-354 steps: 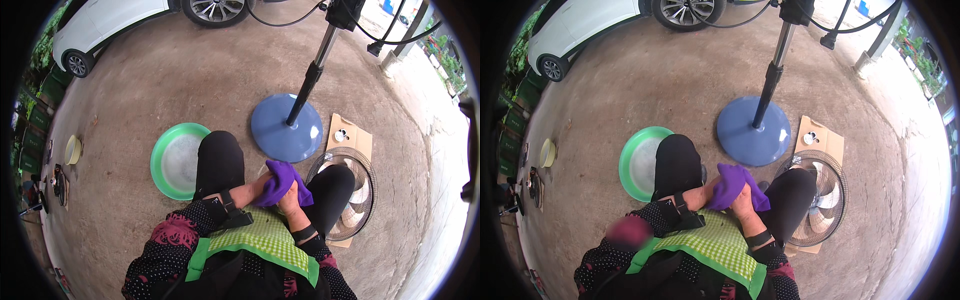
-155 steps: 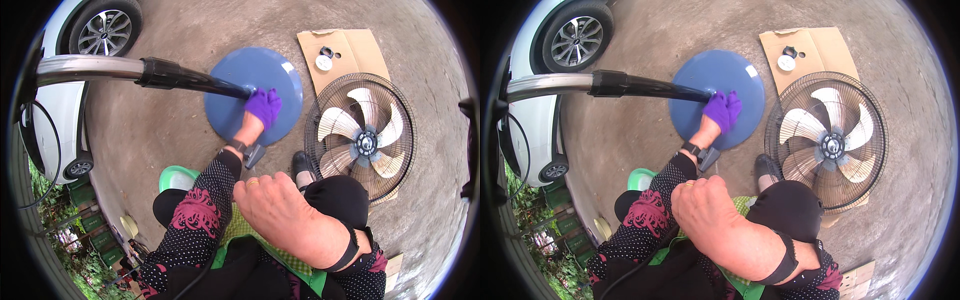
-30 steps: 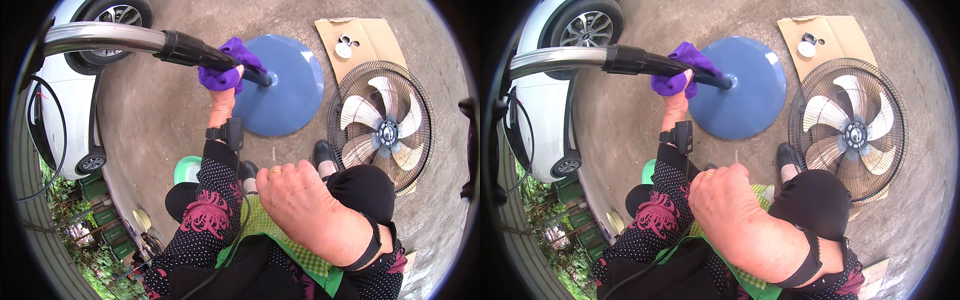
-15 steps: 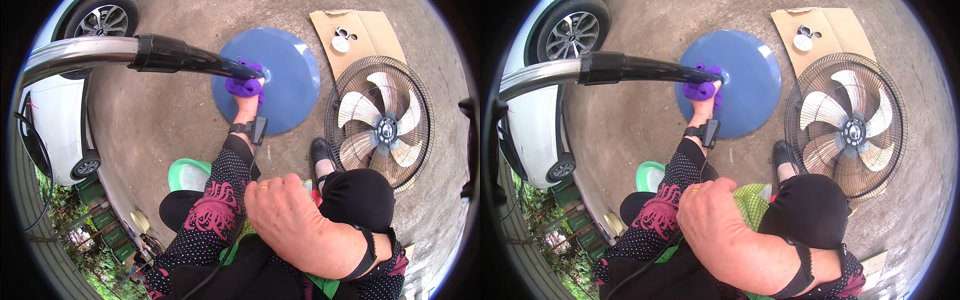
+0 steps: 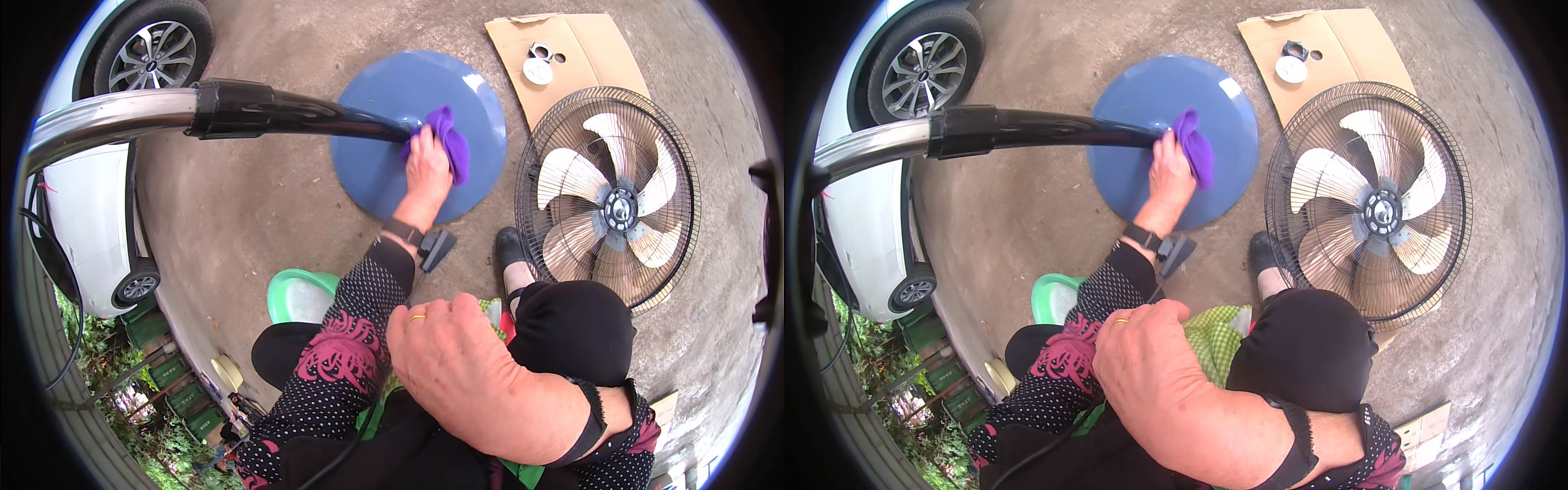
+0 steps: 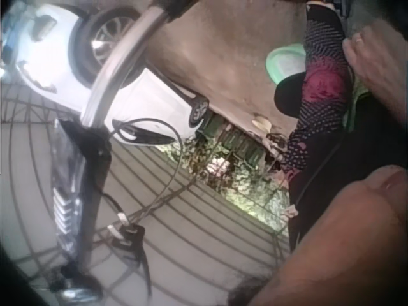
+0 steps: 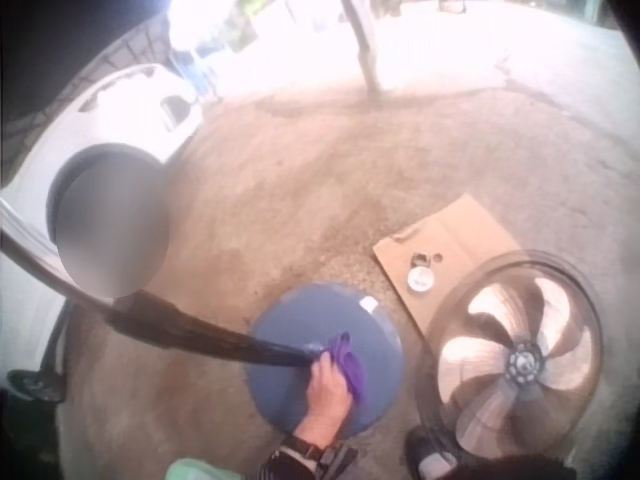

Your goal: The person repeatedly wipes the blue circular base of a standing fan with a purple cloth, periodically dipping the cloth into a green basin of soapy water and wringing it out. The person also wipes the fan's metal pole. The task is performed outdoors on a concrete surface with a white car and a disassembled fan visible nearby.

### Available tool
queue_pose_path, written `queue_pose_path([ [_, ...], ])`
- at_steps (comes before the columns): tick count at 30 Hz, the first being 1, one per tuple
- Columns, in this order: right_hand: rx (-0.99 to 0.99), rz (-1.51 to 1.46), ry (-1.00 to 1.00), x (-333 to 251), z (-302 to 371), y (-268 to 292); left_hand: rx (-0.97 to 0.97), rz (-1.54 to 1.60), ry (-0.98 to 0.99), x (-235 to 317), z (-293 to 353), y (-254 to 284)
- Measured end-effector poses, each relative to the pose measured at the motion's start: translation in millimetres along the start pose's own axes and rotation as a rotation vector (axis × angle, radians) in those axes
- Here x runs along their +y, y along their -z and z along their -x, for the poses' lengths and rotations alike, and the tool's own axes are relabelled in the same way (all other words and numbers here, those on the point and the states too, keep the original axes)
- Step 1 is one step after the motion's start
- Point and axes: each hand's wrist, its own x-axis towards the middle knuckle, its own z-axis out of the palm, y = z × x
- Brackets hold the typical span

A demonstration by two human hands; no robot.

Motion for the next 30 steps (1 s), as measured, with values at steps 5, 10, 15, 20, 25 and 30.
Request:
queue_pose_path([
  [5, -0.07, -0.117, -0.007, 0, 2, 1, 0.024, -0.459, 0.09, -12, -101, 12],
  [10, 0.006, -0.032, -0.083, 7, 2, -2, -0.905, -0.402, 0.35, -14, -133, 13],
  [15, -0.036, -0.084, -0.063, 12, 0, 1, -0.53, -0.655, 0.263, -7, -102, -16],
  [20, -0.041, -0.109, 0.001, 12, -5, 4, -0.258, -0.576, 0.075, -17, -71, -36],
  [25, 0.017, -0.029, -0.029, 13, -2, 2, -0.084, -0.215, 0.045, -2, -9, -51],
  [30, -0.068, -0.098, -0.024, 4, -3, 1, -0.174, -0.044, 0.042, -28, 52, -38],
])
